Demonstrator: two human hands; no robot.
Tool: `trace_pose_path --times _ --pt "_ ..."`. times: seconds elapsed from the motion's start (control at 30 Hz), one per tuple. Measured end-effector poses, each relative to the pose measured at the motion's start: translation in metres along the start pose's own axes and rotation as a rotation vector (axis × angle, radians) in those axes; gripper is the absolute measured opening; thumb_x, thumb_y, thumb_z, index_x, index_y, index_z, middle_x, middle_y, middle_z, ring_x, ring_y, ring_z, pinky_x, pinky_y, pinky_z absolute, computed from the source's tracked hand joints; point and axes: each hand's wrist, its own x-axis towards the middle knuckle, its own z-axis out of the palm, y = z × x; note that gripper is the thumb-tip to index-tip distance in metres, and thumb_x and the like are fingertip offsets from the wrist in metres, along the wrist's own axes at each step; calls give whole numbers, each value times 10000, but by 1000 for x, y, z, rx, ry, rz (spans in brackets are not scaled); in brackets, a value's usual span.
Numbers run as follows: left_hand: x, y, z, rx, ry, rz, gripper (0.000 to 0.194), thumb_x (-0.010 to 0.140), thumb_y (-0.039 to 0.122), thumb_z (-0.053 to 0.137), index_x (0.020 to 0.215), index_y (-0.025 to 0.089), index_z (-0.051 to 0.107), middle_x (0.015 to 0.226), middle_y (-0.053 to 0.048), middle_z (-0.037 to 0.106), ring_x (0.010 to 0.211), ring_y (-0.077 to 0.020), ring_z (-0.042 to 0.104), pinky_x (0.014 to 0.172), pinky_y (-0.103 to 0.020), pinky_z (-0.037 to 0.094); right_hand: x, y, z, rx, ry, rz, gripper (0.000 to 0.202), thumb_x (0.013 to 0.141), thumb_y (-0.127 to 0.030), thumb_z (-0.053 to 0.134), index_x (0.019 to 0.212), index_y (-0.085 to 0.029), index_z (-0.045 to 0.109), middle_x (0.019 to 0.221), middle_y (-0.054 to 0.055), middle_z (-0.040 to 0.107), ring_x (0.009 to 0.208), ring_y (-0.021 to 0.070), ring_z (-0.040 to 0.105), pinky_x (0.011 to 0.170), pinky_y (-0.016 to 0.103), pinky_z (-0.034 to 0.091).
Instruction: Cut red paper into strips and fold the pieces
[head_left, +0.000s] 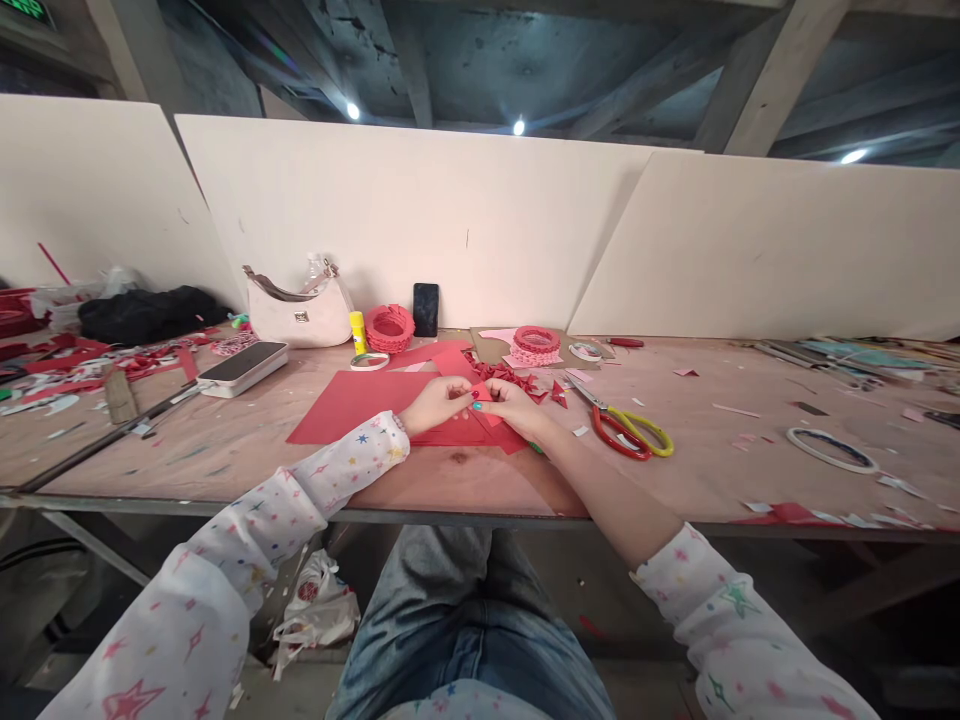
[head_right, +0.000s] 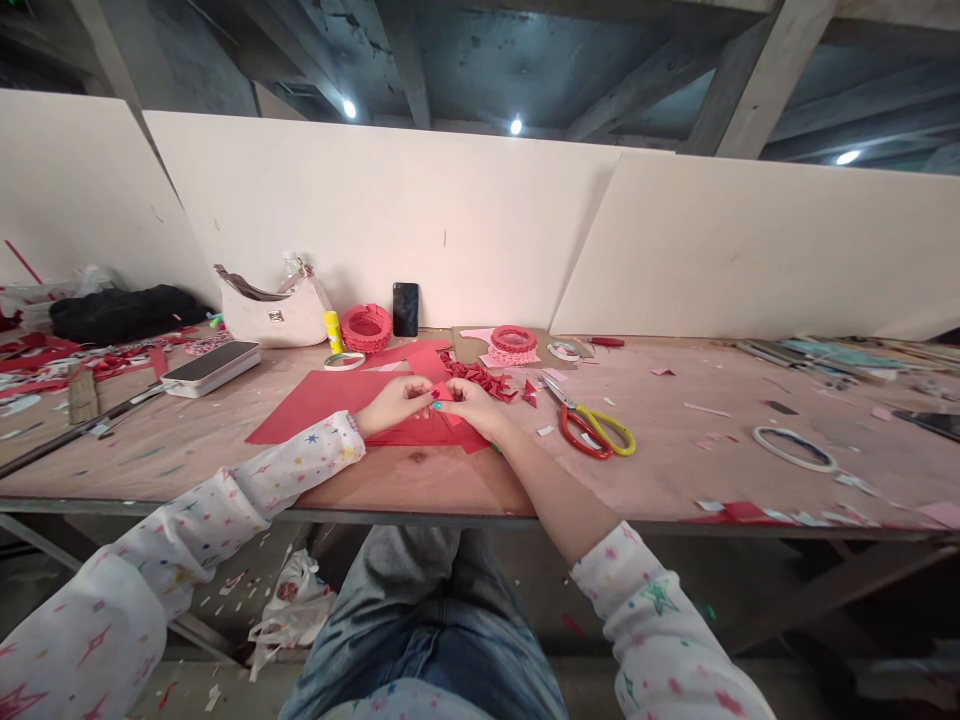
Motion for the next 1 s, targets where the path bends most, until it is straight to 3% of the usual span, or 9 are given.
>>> trace_pose_path --times 0.33,1.0 --pt "0 1 0 -16 -34 18 287 795 392 523 717 116 536 638 -12 568 549 -89 540 530 -197 424 3 4 -2 22 108 -17 176 707 -332 602 801 -182 610 819 18 609 792 151 536 723 271 397" --pt "-1 5 -2 -64 -51 -28 304 793 411 530 786 110 571 699 -29 604 544 -80 546 498 -183 422 3 6 -2 65 125 -23 185 685 -338 626 772 -174 623 756 8 605 712 135 525 679 263 392"
